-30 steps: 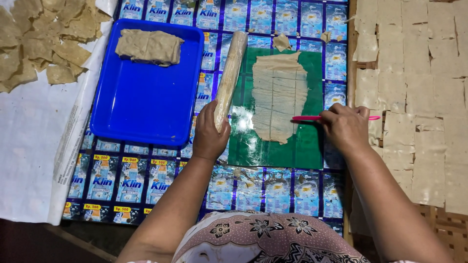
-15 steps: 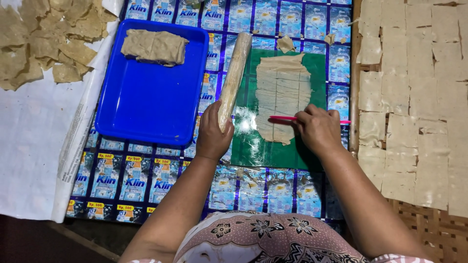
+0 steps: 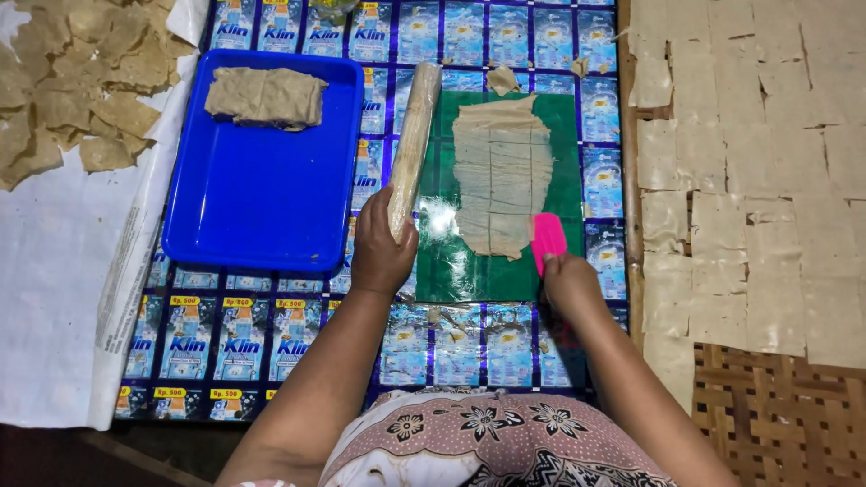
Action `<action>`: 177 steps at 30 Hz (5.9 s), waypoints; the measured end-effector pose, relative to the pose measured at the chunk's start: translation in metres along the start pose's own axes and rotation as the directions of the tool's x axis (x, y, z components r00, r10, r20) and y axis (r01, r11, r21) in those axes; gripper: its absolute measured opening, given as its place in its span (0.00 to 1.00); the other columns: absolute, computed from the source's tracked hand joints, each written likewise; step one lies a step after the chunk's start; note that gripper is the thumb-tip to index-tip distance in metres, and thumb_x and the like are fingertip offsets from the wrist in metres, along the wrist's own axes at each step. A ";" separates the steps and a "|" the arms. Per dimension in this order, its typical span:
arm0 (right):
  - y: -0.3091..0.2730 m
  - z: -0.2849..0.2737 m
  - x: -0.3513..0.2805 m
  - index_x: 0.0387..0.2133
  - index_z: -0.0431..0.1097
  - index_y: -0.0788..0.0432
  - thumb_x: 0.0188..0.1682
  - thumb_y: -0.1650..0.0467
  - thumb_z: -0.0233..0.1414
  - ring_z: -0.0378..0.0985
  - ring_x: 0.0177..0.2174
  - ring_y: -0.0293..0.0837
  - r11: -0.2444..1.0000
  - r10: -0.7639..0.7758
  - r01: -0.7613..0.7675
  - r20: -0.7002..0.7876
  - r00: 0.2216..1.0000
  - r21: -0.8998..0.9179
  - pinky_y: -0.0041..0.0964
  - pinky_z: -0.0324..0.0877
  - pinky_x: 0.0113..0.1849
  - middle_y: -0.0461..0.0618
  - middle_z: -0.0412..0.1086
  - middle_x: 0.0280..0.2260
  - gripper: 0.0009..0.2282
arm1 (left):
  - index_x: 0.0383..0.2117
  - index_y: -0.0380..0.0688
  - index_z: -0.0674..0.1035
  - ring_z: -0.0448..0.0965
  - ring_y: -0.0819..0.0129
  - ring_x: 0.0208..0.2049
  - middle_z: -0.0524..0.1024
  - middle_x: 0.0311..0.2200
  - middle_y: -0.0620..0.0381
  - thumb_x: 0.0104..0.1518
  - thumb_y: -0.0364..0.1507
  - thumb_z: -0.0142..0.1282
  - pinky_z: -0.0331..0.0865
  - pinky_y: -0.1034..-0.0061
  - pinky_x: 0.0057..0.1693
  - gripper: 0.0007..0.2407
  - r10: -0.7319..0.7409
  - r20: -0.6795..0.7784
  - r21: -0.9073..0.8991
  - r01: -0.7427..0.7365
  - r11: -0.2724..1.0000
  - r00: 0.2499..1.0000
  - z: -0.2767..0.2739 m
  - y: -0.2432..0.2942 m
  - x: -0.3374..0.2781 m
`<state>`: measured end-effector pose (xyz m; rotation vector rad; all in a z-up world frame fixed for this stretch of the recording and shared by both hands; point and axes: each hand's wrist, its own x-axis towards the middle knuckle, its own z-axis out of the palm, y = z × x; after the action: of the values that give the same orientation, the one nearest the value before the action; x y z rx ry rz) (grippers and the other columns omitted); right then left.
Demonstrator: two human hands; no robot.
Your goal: Flattening thin sheets of food material using a rolling pin and a spatula on a mat before placing them on a drying rack.
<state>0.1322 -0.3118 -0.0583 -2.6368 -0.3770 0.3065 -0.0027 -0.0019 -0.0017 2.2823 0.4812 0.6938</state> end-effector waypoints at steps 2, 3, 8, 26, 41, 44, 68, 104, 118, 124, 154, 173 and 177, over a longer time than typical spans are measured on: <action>-0.024 0.004 -0.004 0.27 0.74 0.68 0.56 0.62 0.47 0.76 0.34 0.73 1.000 0.007 -0.008 0.037 0.999 0.022 0.63 0.70 0.39 0.72 0.73 0.30 0.19 | 0.64 0.37 0.65 0.70 0.41 0.60 0.68 0.59 0.37 0.61 0.28 0.57 0.68 0.56 0.62 0.25 -0.001 0.003 -0.004 0.001 1.000 1.000 0.000 0.002 0.003; -0.037 0.007 -0.006 0.27 0.74 0.68 0.55 0.62 0.47 0.75 0.34 0.73 0.999 0.010 -0.013 0.085 0.996 0.042 0.62 0.70 0.39 0.73 0.73 0.30 0.19 | 0.64 0.37 0.65 0.70 0.41 0.60 0.68 0.59 0.37 0.61 0.28 0.57 0.69 0.56 0.62 0.24 -0.013 0.006 -0.004 0.013 1.000 1.000 -0.001 0.003 0.003; -0.119 -0.017 -0.037 0.40 0.71 0.66 0.58 0.64 0.45 0.77 0.34 0.71 1.000 0.000 -0.002 0.125 0.992 0.011 0.62 0.71 0.39 0.72 0.74 0.31 0.15 | 0.64 0.36 0.65 0.70 0.41 0.60 0.68 0.58 0.36 0.60 0.28 0.57 0.68 0.56 0.62 0.25 -0.024 0.013 0.010 0.024 1.000 1.000 -0.002 0.001 0.003; -0.115 -0.015 -0.045 0.65 0.61 0.47 0.55 0.71 0.46 0.72 0.23 0.46 0.822 -0.350 0.168 0.250 0.903 0.544 0.41 0.69 0.25 0.55 0.75 0.33 0.22 | 0.59 0.52 0.75 0.66 0.54 0.67 0.70 0.63 0.55 0.59 0.46 0.57 0.34 0.33 0.70 0.23 0.413 0.232 0.281 -0.467 0.838 0.881 -0.007 0.012 -0.003; -0.113 -0.028 -0.041 0.69 0.52 0.53 0.61 0.67 0.38 0.54 0.10 0.32 -0.055 -0.444 -0.627 0.544 0.712 0.777 0.27 0.54 0.13 0.44 0.61 0.18 0.21 | 0.66 0.48 0.69 0.66 0.61 0.67 0.71 0.64 0.58 0.61 0.41 0.57 0.32 0.31 0.71 0.27 0.375 0.259 0.312 -0.445 0.840 0.890 -0.007 0.021 0.000; -0.107 -0.018 -0.040 0.68 0.54 0.50 0.57 0.66 0.44 0.56 0.10 0.32 0.432 -0.243 -0.411 0.543 0.804 0.803 0.28 0.54 0.13 0.42 0.62 0.17 0.24 | 0.65 0.49 0.68 0.63 0.61 0.69 0.70 0.65 0.57 0.62 0.40 0.56 0.29 0.31 0.70 0.25 0.355 0.249 0.368 -0.427 0.826 0.901 -0.003 0.025 -0.006; -0.100 -0.110 -0.043 0.51 0.75 0.47 0.54 0.63 0.48 0.81 0.30 0.64 0.953 -0.034 0.078 0.150 0.988 -0.292 0.60 0.74 0.34 0.65 0.77 0.29 0.15 | 0.58 0.48 0.75 0.61 0.55 0.70 0.69 0.64 0.48 0.65 0.38 0.51 0.29 0.37 0.72 0.17 0.237 0.291 0.311 -0.326 0.893 0.927 0.040 0.046 -0.015; -0.044 -0.079 0.176 0.37 0.73 0.53 0.55 0.66 0.54 0.75 0.42 0.56 0.837 -0.483 0.433 -0.078 0.872 -0.336 0.56 0.62 0.43 0.51 0.72 0.36 0.05 | 0.56 0.53 0.78 0.60 0.55 0.70 0.68 0.65 0.49 0.65 0.40 0.51 0.30 0.39 0.72 0.16 0.229 0.304 0.225 -0.303 0.926 0.925 0.036 0.045 -0.014; -0.067 -0.072 0.192 0.37 0.73 0.52 0.56 0.63 0.54 0.76 0.37 0.59 0.850 -0.466 0.413 -0.104 0.878 -0.327 0.60 0.66 0.38 0.52 0.72 0.36 0.07 | 0.56 0.53 0.78 0.59 0.55 0.71 0.67 0.65 0.49 0.66 0.39 0.51 0.30 0.41 0.73 0.15 0.225 0.305 0.235 -0.302 0.924 0.925 0.038 0.042 -0.015; -0.069 -0.088 0.151 0.40 0.75 0.54 0.56 0.60 0.54 0.77 0.39 0.64 0.952 -0.293 0.272 -0.157 0.943 -0.142 0.59 0.70 0.36 0.57 0.75 0.40 0.11 | 0.58 0.55 0.76 0.60 0.54 0.70 0.67 0.66 0.49 0.66 0.38 0.50 0.31 0.41 0.72 0.16 0.217 0.291 0.221 -0.286 0.932 0.932 0.034 0.046 -0.012; -0.102 -0.059 0.020 0.55 0.74 0.50 0.51 0.74 0.53 0.77 0.38 0.57 0.893 -0.422 0.372 -0.188 0.887 -0.253 0.51 0.71 0.38 0.55 0.73 0.36 0.18 | 0.57 0.23 0.67 0.77 0.42 0.53 0.73 0.52 0.31 0.69 0.46 0.33 0.73 0.55 0.59 0.29 -0.369 0.842 -0.527 0.744 -0.410 0.392 0.158 0.004 0.084; -0.055 -0.042 0.005 0.50 0.72 0.60 0.57 0.71 0.52 0.75 0.50 0.58 0.909 -0.251 0.365 -0.435 0.865 0.201 0.48 0.69 0.53 0.61 0.71 0.50 0.10 | 0.41 0.33 0.82 0.82 0.66 0.29 0.81 0.31 0.51 0.66 0.49 0.42 0.76 0.74 0.35 0.26 -0.343 0.658 -0.489 0.727 0.483 0.670 0.044 0.088 0.059; -0.062 -0.035 0.001 0.55 0.67 0.66 0.60 0.57 0.40 0.76 0.53 0.53 0.016 -0.018 -0.276 0.277 0.961 0.961 0.46 0.70 0.54 0.61 0.72 0.54 0.24 | 0.36 0.35 0.83 0.80 0.70 0.24 0.80 0.26 0.54 0.65 0.51 0.41 0.75 0.77 0.32 0.28 -0.238 0.739 -0.392 0.690 0.608 0.630 0.027 0.117 0.065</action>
<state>0.1294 -0.2723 0.0014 -1.1085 0.0953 0.6343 0.0810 -0.0631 0.0865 1.4345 0.4263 -0.2161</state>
